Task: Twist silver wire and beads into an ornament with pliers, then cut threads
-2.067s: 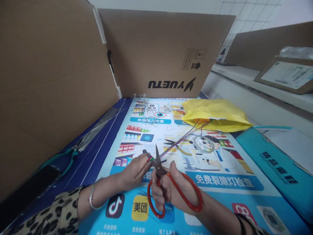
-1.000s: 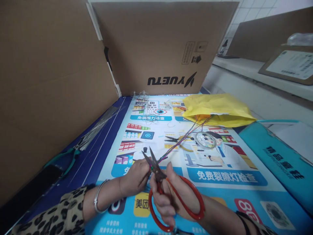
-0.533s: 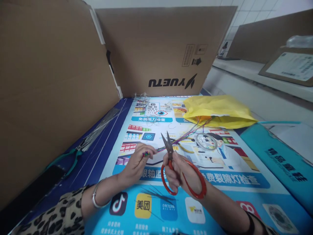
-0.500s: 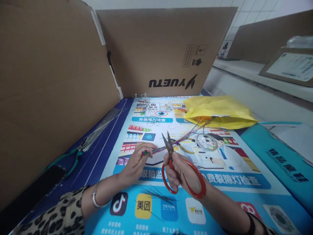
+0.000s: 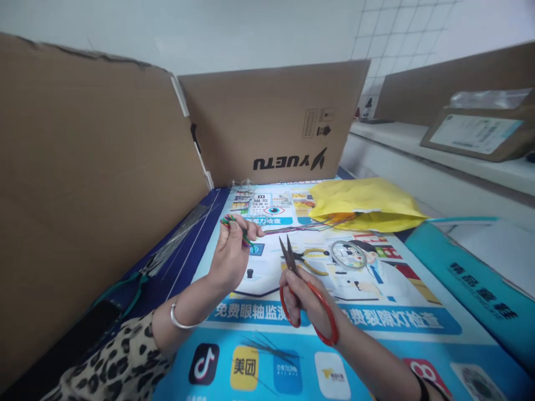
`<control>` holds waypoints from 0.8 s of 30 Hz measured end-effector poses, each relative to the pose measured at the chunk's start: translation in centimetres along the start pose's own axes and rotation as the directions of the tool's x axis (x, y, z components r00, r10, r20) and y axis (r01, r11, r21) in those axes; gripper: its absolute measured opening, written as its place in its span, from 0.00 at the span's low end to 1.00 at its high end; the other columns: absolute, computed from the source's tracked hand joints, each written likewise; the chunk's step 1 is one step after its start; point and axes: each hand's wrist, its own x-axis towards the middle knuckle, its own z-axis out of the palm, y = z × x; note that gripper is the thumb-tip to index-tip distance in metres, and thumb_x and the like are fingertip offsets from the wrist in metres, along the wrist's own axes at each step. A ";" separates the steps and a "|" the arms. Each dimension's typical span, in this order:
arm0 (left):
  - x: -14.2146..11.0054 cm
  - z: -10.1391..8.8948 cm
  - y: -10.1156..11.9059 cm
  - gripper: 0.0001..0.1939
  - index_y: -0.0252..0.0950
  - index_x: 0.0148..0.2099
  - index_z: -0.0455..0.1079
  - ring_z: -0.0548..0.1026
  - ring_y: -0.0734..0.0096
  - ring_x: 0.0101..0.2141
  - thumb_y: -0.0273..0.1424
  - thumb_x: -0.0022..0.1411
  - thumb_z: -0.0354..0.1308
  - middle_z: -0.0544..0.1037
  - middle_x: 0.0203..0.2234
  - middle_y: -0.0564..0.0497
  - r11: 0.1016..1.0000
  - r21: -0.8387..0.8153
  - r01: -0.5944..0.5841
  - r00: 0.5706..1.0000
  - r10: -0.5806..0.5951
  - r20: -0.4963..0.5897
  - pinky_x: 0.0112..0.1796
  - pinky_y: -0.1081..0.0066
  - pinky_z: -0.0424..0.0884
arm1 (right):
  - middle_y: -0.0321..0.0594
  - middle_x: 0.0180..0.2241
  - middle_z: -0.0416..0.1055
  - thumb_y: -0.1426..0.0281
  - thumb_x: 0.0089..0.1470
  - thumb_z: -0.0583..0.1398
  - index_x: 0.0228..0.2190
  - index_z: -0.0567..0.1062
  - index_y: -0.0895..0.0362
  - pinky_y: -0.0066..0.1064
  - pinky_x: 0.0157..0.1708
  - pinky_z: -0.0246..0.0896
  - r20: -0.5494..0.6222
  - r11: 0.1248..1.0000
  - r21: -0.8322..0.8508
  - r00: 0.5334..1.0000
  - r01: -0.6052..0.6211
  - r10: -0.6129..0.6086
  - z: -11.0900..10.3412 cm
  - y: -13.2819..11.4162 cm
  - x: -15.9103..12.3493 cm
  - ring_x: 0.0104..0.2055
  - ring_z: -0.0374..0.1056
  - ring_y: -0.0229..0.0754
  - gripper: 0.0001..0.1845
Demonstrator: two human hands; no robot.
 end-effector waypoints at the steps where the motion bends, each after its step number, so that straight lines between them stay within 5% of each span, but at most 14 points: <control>1: 0.3 0.3 0.0 0.12 0.38 0.33 0.57 0.66 0.77 0.29 0.40 0.65 0.49 0.63 0.23 0.57 1.000 -0.027 -0.004 1.000 0.004 -0.023 0.38 0.72 0.64 | 0.27 0.15 0.59 0.53 0.59 0.49 0.29 0.62 0.56 0.23 0.16 0.52 0.008 1.000 -0.012 1.000 0.001 -0.001 0.1 -0.1 -0.1 0.14 0.56 0.30 0.20; 4: 1.0 1.1 -0.5 0.13 0.38 0.32 0.57 0.64 0.79 0.25 0.40 0.65 0.49 0.60 0.21 0.58 0.998 -0.066 -0.003 0.996 -0.003 -0.093 0.34 0.74 0.65 | 0.28 0.17 0.59 0.52 0.57 0.50 0.28 0.61 0.56 0.24 0.18 0.53 0.008 0.999 -0.035 1.000 -0.012 0.012 0.4 -0.3 -0.4 0.16 0.56 0.30 0.19; 7: 1.1 1.9 -1.3 0.13 0.38 0.32 0.55 0.65 0.79 0.25 0.40 0.65 0.49 0.60 0.21 0.59 0.998 -0.059 0.002 0.995 -0.008 -0.101 0.35 0.74 0.66 | 0.28 0.20 0.59 0.54 0.53 0.56 0.31 0.62 0.55 0.26 0.20 0.55 -0.144 0.991 -0.123 0.988 0.044 -0.062 0.3 -0.8 -0.3 0.18 0.57 0.31 0.17; 11: 0.6 2.9 -2.3 0.13 0.38 0.33 0.57 0.71 0.75 0.35 0.42 0.65 0.48 0.67 0.25 0.57 1.000 -0.010 -0.011 0.998 0.010 -0.068 0.46 0.67 0.65 | 0.31 0.25 0.62 0.62 0.47 0.63 0.35 0.64 0.53 0.30 0.30 0.60 -0.440 0.928 -0.326 0.840 0.181 -0.318 -0.5 -2.4 0.9 0.27 0.61 0.35 0.16; 16: -0.5 3.6 -3.4 0.15 0.38 0.36 0.60 0.69 0.71 0.47 0.44 0.66 0.45 0.73 0.43 0.51 0.994 0.091 0.062 0.996 -0.056 -0.068 0.55 0.63 0.58 | 0.32 0.29 0.63 0.68 0.46 0.62 0.37 0.66 0.52 0.29 0.33 0.58 -0.340 0.785 -0.551 0.782 0.283 -0.521 -0.8 -4.1 3.0 0.31 0.61 0.36 0.15; 24: -1.0 3.3 -3.9 0.17 0.41 0.49 0.64 0.67 0.68 0.52 0.44 0.66 0.44 0.72 0.47 0.49 0.982 0.066 0.180 0.982 -0.176 -0.063 0.54 0.65 0.61 | 0.33 0.29 0.69 0.74 0.46 0.57 0.37 0.69 0.53 0.28 0.32 0.58 -0.255 0.792 -0.553 0.852 0.259 -0.457 -0.1 -2.9 4.7 0.30 0.63 0.36 0.13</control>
